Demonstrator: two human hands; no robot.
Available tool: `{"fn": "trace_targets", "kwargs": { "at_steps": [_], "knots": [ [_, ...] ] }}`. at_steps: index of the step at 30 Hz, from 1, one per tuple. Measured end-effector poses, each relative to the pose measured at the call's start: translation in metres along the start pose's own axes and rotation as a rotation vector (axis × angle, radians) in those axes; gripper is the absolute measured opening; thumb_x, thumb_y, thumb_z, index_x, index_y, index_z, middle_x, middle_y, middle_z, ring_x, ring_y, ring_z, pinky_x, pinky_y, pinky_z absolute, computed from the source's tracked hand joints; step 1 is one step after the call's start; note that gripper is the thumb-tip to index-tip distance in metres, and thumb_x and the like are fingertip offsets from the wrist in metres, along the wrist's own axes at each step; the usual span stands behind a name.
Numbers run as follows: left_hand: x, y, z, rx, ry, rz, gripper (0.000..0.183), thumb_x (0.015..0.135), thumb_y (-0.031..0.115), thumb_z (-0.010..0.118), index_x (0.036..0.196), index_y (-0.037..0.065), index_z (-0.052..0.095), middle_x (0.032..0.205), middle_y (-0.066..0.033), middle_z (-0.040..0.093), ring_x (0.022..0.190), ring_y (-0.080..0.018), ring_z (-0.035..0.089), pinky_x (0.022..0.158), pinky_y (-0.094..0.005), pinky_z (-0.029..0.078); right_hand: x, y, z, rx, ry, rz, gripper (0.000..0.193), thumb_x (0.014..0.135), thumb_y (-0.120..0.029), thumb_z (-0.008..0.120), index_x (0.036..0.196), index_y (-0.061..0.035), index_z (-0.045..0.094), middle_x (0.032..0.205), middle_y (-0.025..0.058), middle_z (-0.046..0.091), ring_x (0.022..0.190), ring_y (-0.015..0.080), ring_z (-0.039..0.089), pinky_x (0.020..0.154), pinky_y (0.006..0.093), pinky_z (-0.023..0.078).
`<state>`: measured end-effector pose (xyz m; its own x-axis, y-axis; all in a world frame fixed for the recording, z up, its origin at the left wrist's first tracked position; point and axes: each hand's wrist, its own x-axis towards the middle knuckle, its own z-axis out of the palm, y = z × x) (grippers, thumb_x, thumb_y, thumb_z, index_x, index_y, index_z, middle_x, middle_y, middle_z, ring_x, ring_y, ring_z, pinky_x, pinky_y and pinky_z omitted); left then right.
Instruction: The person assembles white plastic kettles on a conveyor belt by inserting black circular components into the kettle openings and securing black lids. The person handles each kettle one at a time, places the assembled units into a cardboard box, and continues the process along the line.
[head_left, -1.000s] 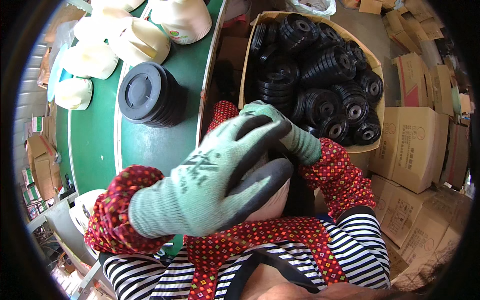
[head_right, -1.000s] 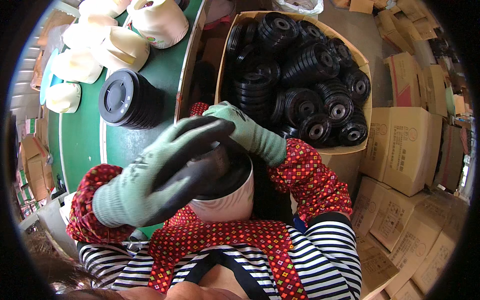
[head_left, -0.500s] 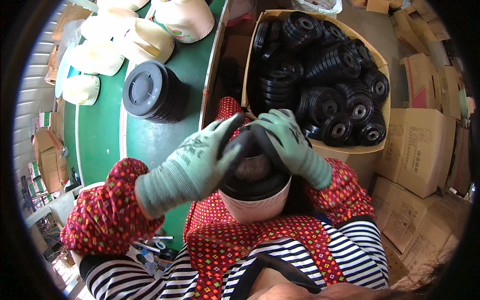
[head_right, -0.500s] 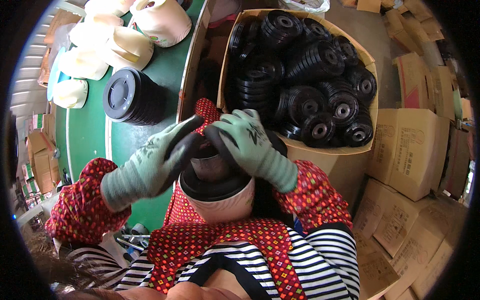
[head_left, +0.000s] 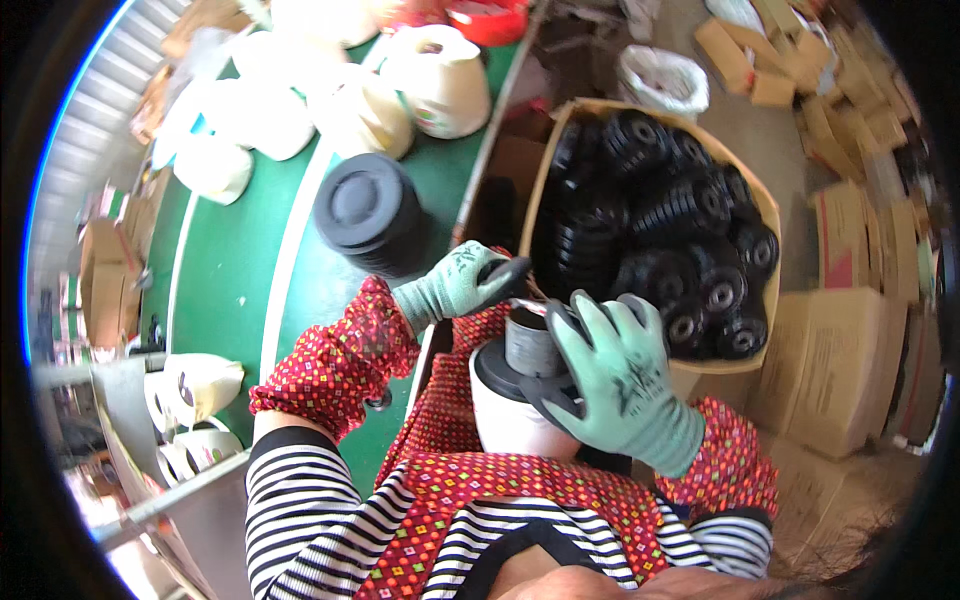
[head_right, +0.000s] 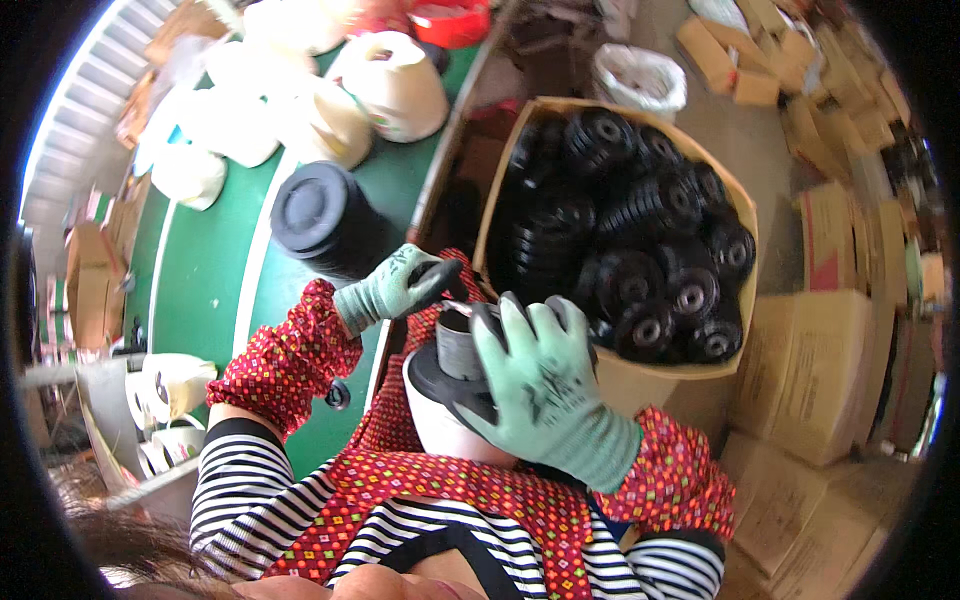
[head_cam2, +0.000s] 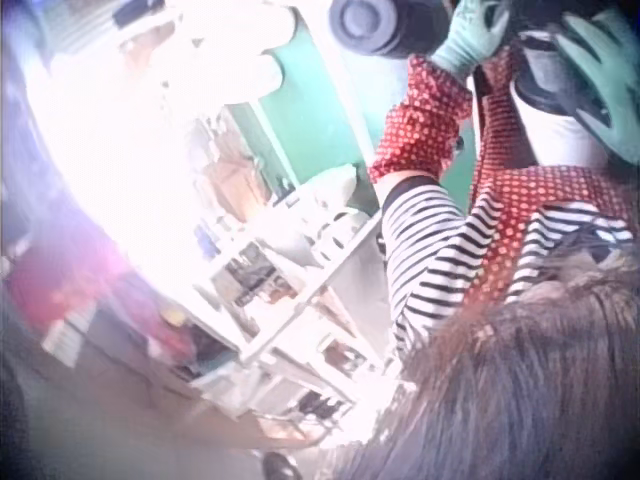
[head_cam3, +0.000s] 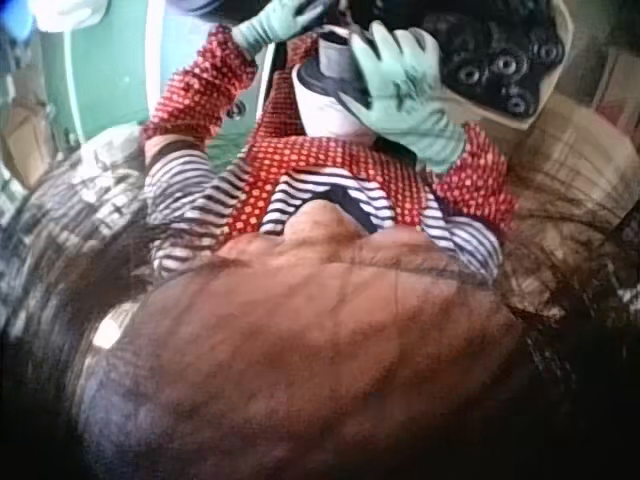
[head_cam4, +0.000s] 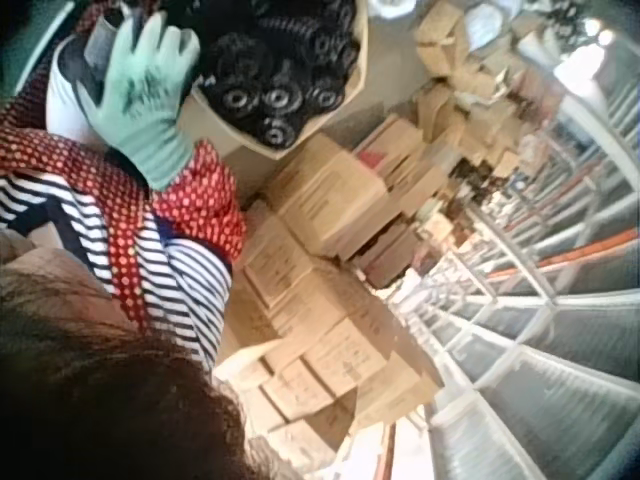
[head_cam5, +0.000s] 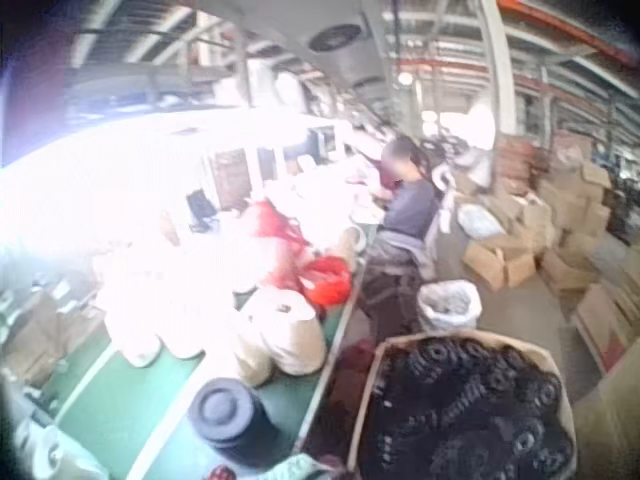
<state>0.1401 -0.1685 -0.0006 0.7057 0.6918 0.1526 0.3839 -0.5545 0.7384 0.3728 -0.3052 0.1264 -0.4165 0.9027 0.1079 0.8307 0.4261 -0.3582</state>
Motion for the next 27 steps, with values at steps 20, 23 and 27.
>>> {"fn": "trace_targets", "kwargs": {
  "at_steps": [20, 23, 27],
  "knots": [
    [-0.280, 0.035, -0.060, 0.285, 0.476, -0.458, 0.088, 0.076, 0.035, 0.088, 0.150, 0.009, 0.047, 0.145, -0.0214, 0.050, 0.135, -0.0401, 0.048, 0.113, -0.0512, 0.040, -0.029, 0.014, 0.143, 2.118, 0.471, 0.362, 0.062, 0.107, -0.057, 0.045, 0.145, -0.0096, 0.053, 0.140, 0.0112, 0.063, 0.125, 0.0275, 0.059, 0.111, 0.0473, 0.047],
    [-0.268, 0.108, -0.059, -0.416, 0.400, -0.211, 0.090, 0.074, 0.025, 0.093, 0.147, 0.002, 0.047, 0.153, -0.0232, 0.045, 0.144, -0.0368, 0.043, 0.118, -0.0475, 0.037, -0.003, -0.002, 0.170, 2.246, 0.173, 0.386, 0.067, 0.104, -0.060, 0.050, 0.145, -0.0072, 0.052, 0.141, 0.0137, 0.061, 0.128, 0.0302, 0.058, 0.113, 0.0481, 0.046],
    [-0.277, 0.122, -0.064, -0.488, 0.331, -0.228, 0.073, 0.082, 0.018, 0.086, 0.142, 0.000, 0.049, 0.155, -0.0237, 0.042, 0.145, -0.0337, 0.042, 0.117, -0.0454, 0.037, 0.036, -0.054, 0.175, 2.322, -0.036, 0.484, 0.072, 0.105, -0.062, 0.043, 0.149, -0.0067, 0.048, 0.147, 0.0172, 0.056, 0.135, 0.0324, 0.054, 0.117, 0.0480, 0.042]
  ]
}}
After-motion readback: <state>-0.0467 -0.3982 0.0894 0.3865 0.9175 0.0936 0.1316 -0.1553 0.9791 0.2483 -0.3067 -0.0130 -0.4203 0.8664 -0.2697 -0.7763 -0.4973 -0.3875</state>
